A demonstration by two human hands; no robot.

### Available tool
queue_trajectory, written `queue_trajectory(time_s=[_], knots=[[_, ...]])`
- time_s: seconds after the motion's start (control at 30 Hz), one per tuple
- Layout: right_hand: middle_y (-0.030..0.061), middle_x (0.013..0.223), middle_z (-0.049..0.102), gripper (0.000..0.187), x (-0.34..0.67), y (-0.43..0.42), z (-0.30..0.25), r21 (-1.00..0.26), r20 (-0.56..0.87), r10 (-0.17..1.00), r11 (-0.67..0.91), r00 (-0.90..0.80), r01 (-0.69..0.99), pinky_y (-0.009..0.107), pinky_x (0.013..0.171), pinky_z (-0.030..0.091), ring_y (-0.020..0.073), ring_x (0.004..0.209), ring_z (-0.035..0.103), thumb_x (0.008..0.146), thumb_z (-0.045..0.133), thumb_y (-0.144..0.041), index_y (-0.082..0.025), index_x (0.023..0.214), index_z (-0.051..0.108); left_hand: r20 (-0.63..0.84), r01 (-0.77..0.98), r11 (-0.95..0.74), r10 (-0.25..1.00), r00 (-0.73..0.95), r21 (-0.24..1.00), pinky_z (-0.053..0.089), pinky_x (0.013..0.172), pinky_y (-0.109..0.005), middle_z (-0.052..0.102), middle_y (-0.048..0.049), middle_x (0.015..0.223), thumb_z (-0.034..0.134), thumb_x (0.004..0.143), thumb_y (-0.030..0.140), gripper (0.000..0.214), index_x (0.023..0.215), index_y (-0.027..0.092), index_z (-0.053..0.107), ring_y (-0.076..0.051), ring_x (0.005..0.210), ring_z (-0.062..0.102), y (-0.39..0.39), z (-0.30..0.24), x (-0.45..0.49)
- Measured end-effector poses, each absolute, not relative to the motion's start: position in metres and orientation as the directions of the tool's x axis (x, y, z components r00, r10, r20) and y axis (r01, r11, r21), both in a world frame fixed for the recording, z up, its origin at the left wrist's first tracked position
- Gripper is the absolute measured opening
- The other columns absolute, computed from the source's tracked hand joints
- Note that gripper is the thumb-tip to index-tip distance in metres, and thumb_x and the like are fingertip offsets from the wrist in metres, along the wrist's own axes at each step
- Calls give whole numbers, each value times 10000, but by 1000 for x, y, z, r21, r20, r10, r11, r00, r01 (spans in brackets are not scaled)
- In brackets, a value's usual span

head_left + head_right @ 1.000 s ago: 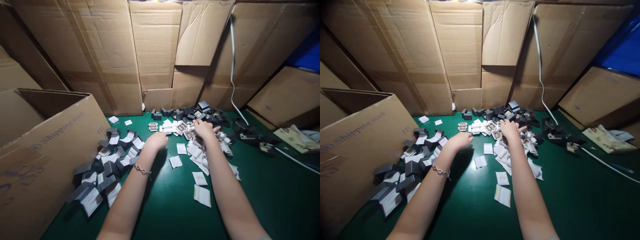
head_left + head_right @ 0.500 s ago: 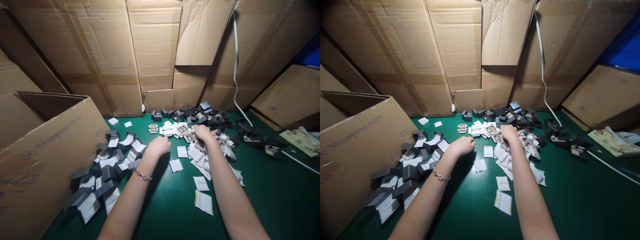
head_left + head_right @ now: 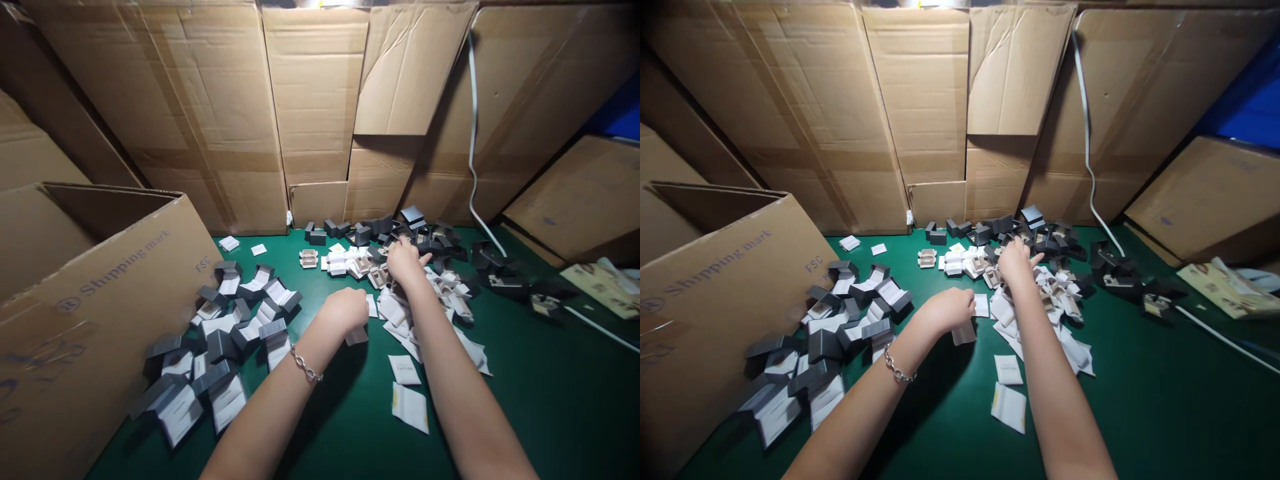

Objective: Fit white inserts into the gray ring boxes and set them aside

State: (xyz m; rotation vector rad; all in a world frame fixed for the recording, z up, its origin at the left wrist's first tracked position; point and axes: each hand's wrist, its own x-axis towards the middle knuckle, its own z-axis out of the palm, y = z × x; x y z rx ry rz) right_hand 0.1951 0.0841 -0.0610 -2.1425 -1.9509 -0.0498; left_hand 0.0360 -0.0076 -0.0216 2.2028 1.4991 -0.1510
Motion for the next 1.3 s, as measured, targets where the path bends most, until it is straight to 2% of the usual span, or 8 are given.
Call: queue_trajectory(time_s=[0.17,0.37,0.43,0.53,0.73,0.83,1.0,1.3], knots=[[169,1495,332,517,181,68,-29,-270,486,869,45,96,962,564,1094,262,316,1304,357,903,269,-190,-65,1388,398,-216,898,-227,921,323,378,498,814,-444,654,-229,1087,311,907,236,381,1096,94,610,-332,998,638,2,-17,16],[155,1421,452,470,166,43,7,-286,641,742,466,-195,837,460,1114,325,266,1313,405,893,328,-229,-98,1298,528,255,459,-261,964,76,849,392,1040,-399,431,-157,1425,495,873,318,525,1365,174,379,-265,1272,458,15,-5,4],[136,1399,486,456,157,33,13,-325,639,725,559,-259,763,430,1104,360,242,1287,449,898,328,-233,-118,1272,561,164,139,-163,986,11,977,469,950,-370,478,-142,1372,522,866,319,554,1374,201,337,-236,1187,531,17,0,5],[95,1413,484,442,145,22,15,-392,617,722,627,-314,673,424,1105,368,223,1288,459,902,336,-246,-166,1263,578,6,-211,14,996,93,977,533,783,-314,612,-91,1152,510,862,242,487,1325,215,360,-190,977,631,17,4,9],[98,1437,450,365,143,19,13,-503,593,775,569,-220,651,378,1016,438,230,1289,455,870,408,-247,-165,1134,648,3,-386,13,999,40,922,532,709,-251,652,-38,996,482,823,93,396,1201,194,425,-122,785,641,22,-3,10],[118,1205,618,322,151,26,7,-481,444,876,410,-187,775,321,935,464,214,1104,582,853,409,-175,-151,1023,681,-39,-438,14,998,-49,899,535,741,-249,644,-45,1025,479,827,97,361,1174,183,427,-105,780,636,26,-1,5],[117,1115,678,359,155,31,-19,-174,-246,952,141,-181,975,307,865,468,252,1046,623,754,571,-115,-180,1091,674,-79,-480,-3,985,-150,877,524,775,-235,634,-25,1002,534,788,105,364,1122,202,426,-82,776,623,28,6,-9],[195,1043,693,373,139,29,-47,-60,-376,917,121,-135,991,345,811,502,296,1009,659,694,536,-3,-138,988,721,-42,-371,46,999,18,927,498,751,-231,607,6,906,561,658,45,545,1164,194,422,-84,760,592,24,7,-14]])
